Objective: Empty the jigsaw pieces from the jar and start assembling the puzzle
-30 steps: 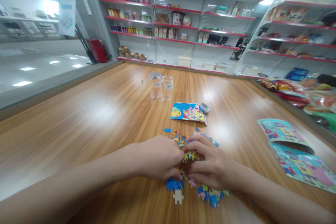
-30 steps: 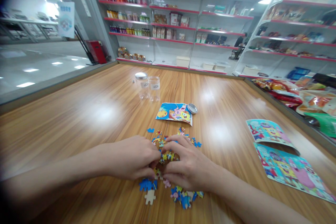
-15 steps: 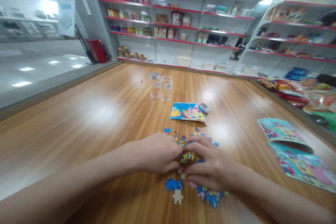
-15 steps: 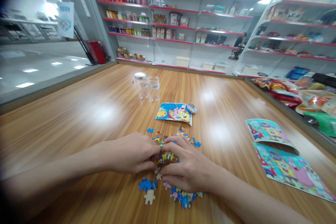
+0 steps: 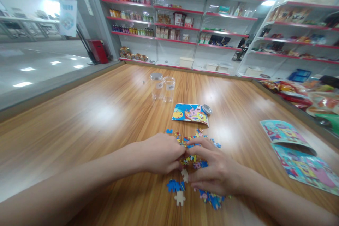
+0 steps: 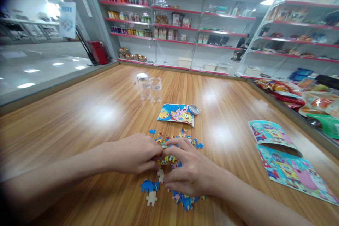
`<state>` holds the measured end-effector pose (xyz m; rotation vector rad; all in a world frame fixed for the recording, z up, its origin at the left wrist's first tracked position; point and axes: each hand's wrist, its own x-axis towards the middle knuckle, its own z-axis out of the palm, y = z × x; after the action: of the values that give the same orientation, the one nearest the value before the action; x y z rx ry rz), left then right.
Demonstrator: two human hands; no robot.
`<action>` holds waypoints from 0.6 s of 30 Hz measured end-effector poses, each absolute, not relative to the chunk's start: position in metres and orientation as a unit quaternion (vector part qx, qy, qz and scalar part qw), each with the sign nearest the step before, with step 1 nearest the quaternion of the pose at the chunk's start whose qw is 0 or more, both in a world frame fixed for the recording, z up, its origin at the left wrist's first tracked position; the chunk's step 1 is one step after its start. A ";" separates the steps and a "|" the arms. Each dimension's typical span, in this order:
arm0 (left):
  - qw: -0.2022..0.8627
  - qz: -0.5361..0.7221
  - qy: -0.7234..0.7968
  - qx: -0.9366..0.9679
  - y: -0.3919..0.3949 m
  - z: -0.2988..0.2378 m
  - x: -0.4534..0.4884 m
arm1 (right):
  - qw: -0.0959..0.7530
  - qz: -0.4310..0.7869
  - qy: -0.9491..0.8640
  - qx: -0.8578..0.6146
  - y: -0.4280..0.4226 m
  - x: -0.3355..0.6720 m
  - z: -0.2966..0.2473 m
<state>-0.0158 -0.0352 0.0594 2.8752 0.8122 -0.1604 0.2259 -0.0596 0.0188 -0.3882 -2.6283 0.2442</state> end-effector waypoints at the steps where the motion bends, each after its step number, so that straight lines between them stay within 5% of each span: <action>1: 0.075 -0.053 0.272 0.958 -0.035 0.060 -0.016 | 0.236 0.088 -0.957 -0.140 -0.060 0.226 0.018; 18: 0.109 -0.073 0.244 0.961 -0.026 0.080 -0.030 | 0.203 0.128 -0.963 -0.127 -0.064 0.222 0.019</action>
<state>-0.0295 -0.0258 0.0803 2.8260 0.7174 -0.2161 0.2215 -0.0643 0.0194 -0.3533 -2.6867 0.3571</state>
